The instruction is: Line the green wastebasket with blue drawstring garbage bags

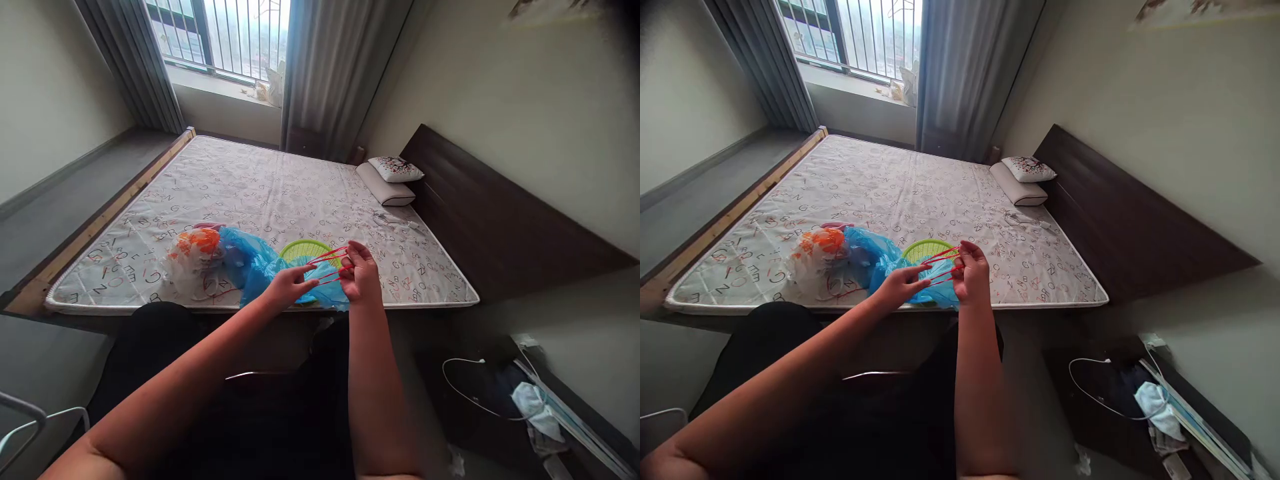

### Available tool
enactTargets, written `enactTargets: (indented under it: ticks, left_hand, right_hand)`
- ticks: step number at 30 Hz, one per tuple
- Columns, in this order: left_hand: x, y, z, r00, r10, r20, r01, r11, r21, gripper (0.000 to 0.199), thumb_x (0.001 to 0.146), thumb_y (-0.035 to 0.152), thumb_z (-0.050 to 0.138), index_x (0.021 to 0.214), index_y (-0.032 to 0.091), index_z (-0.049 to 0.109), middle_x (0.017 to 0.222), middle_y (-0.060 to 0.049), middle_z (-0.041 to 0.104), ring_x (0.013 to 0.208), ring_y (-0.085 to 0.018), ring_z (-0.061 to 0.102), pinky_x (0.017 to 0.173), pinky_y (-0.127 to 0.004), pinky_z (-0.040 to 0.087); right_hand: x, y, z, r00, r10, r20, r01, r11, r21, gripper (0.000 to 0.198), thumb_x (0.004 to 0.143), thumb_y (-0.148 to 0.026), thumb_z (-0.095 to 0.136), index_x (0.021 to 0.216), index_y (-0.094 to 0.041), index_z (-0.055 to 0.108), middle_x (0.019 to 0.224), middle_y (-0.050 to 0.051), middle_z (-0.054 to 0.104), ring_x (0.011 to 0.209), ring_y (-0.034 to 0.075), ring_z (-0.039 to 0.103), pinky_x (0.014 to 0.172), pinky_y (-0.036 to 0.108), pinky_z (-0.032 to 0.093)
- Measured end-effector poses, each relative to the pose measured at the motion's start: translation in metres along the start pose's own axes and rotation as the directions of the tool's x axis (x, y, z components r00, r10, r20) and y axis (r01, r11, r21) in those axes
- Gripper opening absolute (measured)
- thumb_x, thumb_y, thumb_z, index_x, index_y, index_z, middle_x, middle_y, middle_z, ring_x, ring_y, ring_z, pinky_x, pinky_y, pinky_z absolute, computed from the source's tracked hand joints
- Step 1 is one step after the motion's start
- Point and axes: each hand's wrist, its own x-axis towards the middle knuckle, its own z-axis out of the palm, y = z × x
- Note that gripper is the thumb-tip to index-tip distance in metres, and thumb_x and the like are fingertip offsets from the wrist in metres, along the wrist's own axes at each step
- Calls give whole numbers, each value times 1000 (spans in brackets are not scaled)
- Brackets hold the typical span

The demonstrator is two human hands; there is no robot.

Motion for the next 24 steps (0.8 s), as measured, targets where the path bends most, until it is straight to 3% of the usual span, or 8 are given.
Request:
enactTargets:
  ticks: [5,8,11,14,16,19,22,24]
  left_hand:
    - [-2,2,9,921,-21,390,-5,998,66,39,85,56,83,86,18,84,64,1,59,60,-13,45,57,-26,32]
    - [0,-2,9,962,-81,259,129,976,-177,48,85,65,81,75,19,70,57,3,53,51,-11,42,51,-25,31]
    - [3,-7,4,982,-171,79,187,831,-524,49,84,64,84,78,20,62,64,-1,66,46,-11,47,46,-24,35]
    - [4,-7,-3,956,-292,0,194,636,-747,35,92,45,84,85,18,63,93,-12,81,54,-12,59,52,-24,47]
    - [3,-4,-8,927,-372,44,244,511,-824,26,101,35,75,87,16,65,103,-16,82,57,-10,60,56,-23,51]
    - [1,3,-14,900,-404,165,317,344,-884,29,110,29,62,86,14,68,101,-14,79,54,-7,55,54,-20,51]
    - [-2,8,-18,906,-354,231,325,233,-917,33,113,25,56,84,14,67,80,-5,67,50,-6,48,52,-18,48]
    - [-4,12,-19,916,-304,263,336,221,-915,36,114,24,52,82,13,66,69,0,54,49,-7,46,51,-17,45]
  right_hand:
    - [-8,0,7,998,-62,21,63,997,-45,27,75,-28,84,97,-24,68,73,-8,54,51,5,39,43,18,28]
    - [-4,0,1,968,-226,-110,206,964,-170,22,75,-28,82,94,-22,72,80,-4,65,64,7,54,55,19,43]
    - [-5,1,-9,932,-334,-144,288,919,-271,20,74,-29,82,91,-21,74,89,-1,72,77,9,63,65,20,48]
    - [-19,7,-18,974,-219,60,227,946,-230,19,75,-32,82,89,-23,74,77,-4,67,67,10,59,63,22,48]
    - [-34,11,-22,953,-96,288,166,959,-229,12,79,-30,78,89,-24,74,67,-6,61,59,10,54,60,24,45]
    - [-55,18,-27,816,119,566,143,907,-396,7,85,-24,71,91,-24,75,68,-5,60,59,10,51,58,24,40]
    - [-63,23,-32,701,285,654,212,792,-573,12,91,-33,74,98,-24,77,75,-3,62,64,12,52,60,26,40]
    - [-60,27,-32,820,159,550,267,744,-612,24,94,-43,73,106,-23,77,73,-3,61,63,13,51,60,28,41]
